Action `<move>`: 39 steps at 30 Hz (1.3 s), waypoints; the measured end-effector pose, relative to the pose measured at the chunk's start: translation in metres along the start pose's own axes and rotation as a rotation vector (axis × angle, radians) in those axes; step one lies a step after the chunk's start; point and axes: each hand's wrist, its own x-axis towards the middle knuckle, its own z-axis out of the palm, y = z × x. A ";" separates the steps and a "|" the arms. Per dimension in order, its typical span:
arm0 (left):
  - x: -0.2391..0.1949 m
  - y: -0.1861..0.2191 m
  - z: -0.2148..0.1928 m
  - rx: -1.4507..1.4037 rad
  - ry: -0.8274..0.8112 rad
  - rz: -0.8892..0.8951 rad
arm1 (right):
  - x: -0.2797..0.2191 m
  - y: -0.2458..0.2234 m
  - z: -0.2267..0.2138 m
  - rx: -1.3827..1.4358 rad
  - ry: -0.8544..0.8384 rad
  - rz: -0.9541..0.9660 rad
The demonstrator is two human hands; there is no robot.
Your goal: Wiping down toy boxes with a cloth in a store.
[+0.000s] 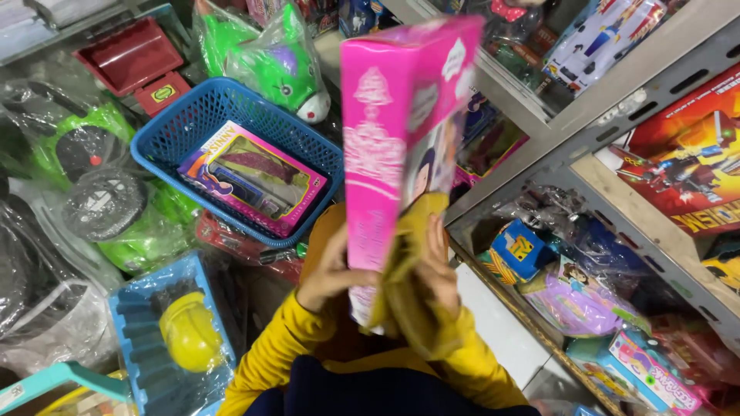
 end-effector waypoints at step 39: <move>0.029 0.009 -0.032 0.274 0.232 0.208 | 0.047 -0.022 -0.005 -0.844 -0.085 0.286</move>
